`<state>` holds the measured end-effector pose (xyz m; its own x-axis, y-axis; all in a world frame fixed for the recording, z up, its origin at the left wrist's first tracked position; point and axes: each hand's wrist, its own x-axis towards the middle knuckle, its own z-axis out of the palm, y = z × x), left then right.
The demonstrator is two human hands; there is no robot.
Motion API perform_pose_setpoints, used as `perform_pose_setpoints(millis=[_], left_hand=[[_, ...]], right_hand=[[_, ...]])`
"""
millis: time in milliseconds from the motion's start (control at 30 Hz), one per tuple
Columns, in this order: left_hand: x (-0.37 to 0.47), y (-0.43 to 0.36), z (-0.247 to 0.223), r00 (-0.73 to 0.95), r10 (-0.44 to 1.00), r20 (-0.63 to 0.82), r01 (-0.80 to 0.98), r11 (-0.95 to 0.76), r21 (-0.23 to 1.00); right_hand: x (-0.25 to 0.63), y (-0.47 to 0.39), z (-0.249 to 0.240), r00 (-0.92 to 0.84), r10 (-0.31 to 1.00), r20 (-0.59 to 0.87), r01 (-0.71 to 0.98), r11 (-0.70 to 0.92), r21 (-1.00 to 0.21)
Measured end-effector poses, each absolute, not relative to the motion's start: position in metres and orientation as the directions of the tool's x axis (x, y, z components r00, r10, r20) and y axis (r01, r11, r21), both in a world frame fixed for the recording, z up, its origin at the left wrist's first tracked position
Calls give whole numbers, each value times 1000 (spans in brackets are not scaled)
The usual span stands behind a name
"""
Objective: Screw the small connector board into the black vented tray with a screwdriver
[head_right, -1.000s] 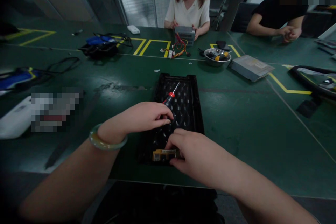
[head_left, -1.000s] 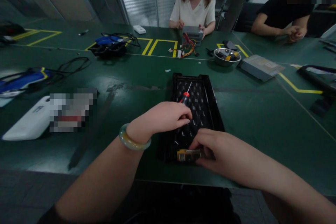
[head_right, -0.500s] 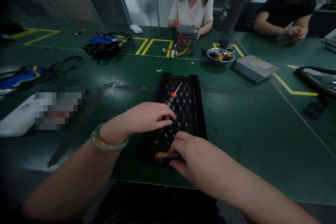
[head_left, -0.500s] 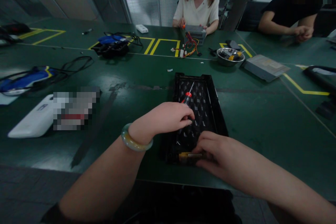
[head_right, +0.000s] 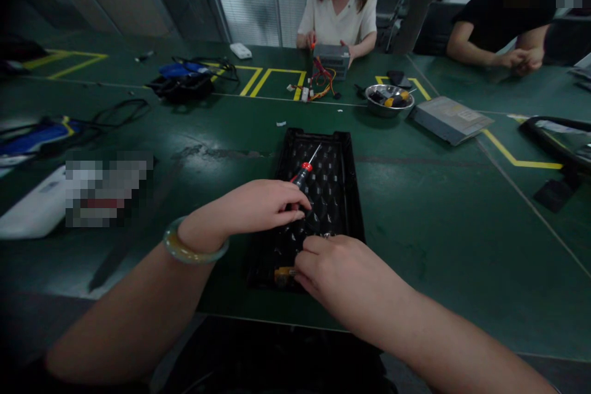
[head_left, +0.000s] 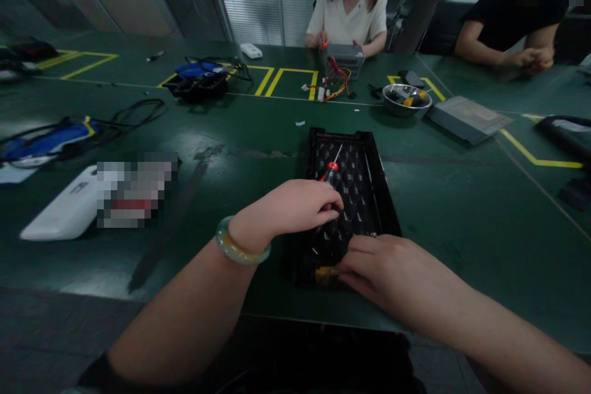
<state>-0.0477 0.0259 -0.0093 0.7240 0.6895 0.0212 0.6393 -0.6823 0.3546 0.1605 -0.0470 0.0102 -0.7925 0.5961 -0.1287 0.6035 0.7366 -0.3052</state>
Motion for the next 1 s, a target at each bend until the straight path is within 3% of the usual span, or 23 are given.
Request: perform_pose_setpoints(millis=[200,400,500,633,867,1000], left_hand=[[-48,26,-10,723,690,12,641,-678,359],[-50,25,-4,724,690,-22,640,-659,396],[-51,23,4,739,673,-42,619,-653,438],[-49,18,13,809,586,-54,526,-679,511],[-26,0,9,909,416,-11,355,-763,540],[-17,-8,4,917,398,-6,346,-790,506]], right_hand=[[163,-42,17,-764,639,-91,625,697,-351],[183,-18,30,-481,874,70,673,419,-609],[193,-5,32,-278,950,141,592,285,-754],[198,7,30,-169,973,158,382,212,-900],[197,9,27,-148,976,158,268,193,-944],[196,8,28,-148,977,154,262,189,-946]])
